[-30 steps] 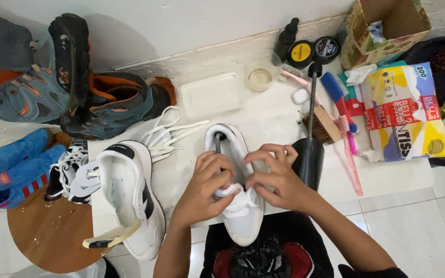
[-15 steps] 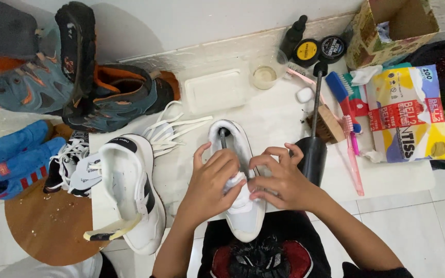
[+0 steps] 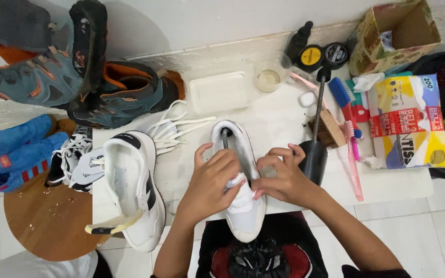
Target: The person wraps a white sneaker with white tissue paper. They fold the paper around the shoe's opening and smooth it over the surface, then add more paper to cover the entire shoe. The shoe remains on the table at the end.
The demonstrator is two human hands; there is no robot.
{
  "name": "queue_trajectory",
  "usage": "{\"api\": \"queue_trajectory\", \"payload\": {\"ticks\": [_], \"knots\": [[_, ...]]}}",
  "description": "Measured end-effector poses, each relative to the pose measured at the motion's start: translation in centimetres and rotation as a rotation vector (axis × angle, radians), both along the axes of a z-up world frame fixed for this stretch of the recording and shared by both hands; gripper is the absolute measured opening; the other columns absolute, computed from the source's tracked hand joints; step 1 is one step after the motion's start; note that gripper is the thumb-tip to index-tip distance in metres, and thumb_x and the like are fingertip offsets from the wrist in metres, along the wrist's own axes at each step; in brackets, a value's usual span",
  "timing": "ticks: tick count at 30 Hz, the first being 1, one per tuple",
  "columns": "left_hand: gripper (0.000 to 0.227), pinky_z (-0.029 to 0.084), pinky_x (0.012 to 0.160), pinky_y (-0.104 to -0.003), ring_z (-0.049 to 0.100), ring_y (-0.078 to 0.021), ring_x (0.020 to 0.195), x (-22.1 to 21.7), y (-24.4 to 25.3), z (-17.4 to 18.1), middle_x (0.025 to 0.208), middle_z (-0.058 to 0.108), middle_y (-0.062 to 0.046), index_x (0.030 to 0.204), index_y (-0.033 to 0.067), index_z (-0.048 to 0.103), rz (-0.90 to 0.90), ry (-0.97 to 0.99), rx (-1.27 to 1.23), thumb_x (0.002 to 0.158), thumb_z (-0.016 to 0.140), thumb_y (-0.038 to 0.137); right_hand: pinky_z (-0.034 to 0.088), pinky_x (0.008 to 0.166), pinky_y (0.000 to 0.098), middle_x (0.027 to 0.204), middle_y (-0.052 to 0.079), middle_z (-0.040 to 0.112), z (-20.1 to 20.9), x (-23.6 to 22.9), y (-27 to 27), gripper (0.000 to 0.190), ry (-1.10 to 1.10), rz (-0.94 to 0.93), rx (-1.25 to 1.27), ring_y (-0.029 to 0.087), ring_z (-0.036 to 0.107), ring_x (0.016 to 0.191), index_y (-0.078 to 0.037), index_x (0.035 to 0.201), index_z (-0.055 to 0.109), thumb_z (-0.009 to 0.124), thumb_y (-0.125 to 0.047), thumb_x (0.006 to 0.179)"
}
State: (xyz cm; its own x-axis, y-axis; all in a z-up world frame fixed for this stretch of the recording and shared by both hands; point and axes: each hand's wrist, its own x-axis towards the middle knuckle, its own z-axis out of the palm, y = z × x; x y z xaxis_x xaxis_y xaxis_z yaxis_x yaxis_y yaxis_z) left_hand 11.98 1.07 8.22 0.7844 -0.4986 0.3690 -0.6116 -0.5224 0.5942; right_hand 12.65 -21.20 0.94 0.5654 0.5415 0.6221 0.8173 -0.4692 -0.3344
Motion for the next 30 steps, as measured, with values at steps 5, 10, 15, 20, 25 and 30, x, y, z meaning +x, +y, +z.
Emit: {"api": "queue_trajectory", "payload": {"ticks": [5,10,15,20,25,30], "knots": [[0.017,0.016,0.101,-0.081,0.05,-0.032,0.125,-1.9,-0.3,-1.3,0.125,0.053,-0.009,0.114,0.0168,0.052,0.057,-0.368,0.177,0.099,0.057,0.024,0.004,0.103,0.0535,0.112,-0.004,0.053,3.1,0.4,-0.6,0.027,0.003,0.066,-0.066,0.024,0.039,0.112,-0.033,0.081,0.064,0.049,-0.051,0.093],[0.013,0.031,0.098,-0.056,0.062,-0.0107,0.113,-3.7,0.0,-0.3,0.107,0.069,0.011,0.089,0.0245,0.065,-0.021,-0.723,0.277,0.095,0.067,0.013,0.012,0.098,0.0497,0.11,-0.008,0.052,3.5,0.2,-0.8,0.019,-0.053,0.022,-0.091,0.023,0.044,0.108,-0.036,0.084,0.064,0.053,-0.026,0.098],[0.015,0.026,0.092,-0.049,0.062,-0.0135,0.113,-2.9,1.2,-1.8,0.106,0.067,0.012,0.099,0.0225,0.072,-0.072,-0.548,0.261,0.09,0.063,0.03,0.013,0.097,0.049,0.109,-0.01,0.047,2.7,0.5,-1.0,0.041,-0.099,0.012,-0.075,0.021,0.04,0.107,-0.043,0.081,0.061,0.056,-0.002,0.088],[0.017,0.019,0.091,-0.051,0.061,-0.0131,0.112,-2.6,1.4,-1.9,0.104,0.063,0.015,0.097,0.0244,0.067,-0.083,-0.456,0.257,0.093,0.055,0.036,0.014,0.097,0.0486,0.107,-0.01,0.047,2.7,1.0,-1.1,0.044,-0.101,0.014,-0.103,0.021,0.041,0.107,-0.045,0.082,0.06,0.053,-0.003,0.092],[0.015,0.02,0.093,-0.055,0.056,-0.0148,0.117,-2.6,1.5,-2.4,0.111,0.059,0.015,0.101,0.0257,0.065,-0.119,-0.417,0.354,0.087,0.065,0.02,0.015,0.095,0.0479,0.106,-0.01,0.047,2.2,1.1,-1.2,0.051,-0.096,0.026,-0.109,0.022,0.042,0.105,-0.045,0.086,0.061,0.053,0.005,0.087],[0.017,0.033,0.088,-0.061,0.052,-0.0139,0.114,-1.5,0.8,-2.0,0.103,0.058,0.015,0.082,0.0229,0.06,-0.15,-0.351,0.313,0.083,0.071,0.01,0.013,0.095,0.0478,0.105,-0.011,0.045,2.6,1.5,-1.0,0.064,-0.126,0.069,-0.15,0.019,0.041,0.104,-0.042,0.086,0.059,0.041,0.018,0.071]]}}
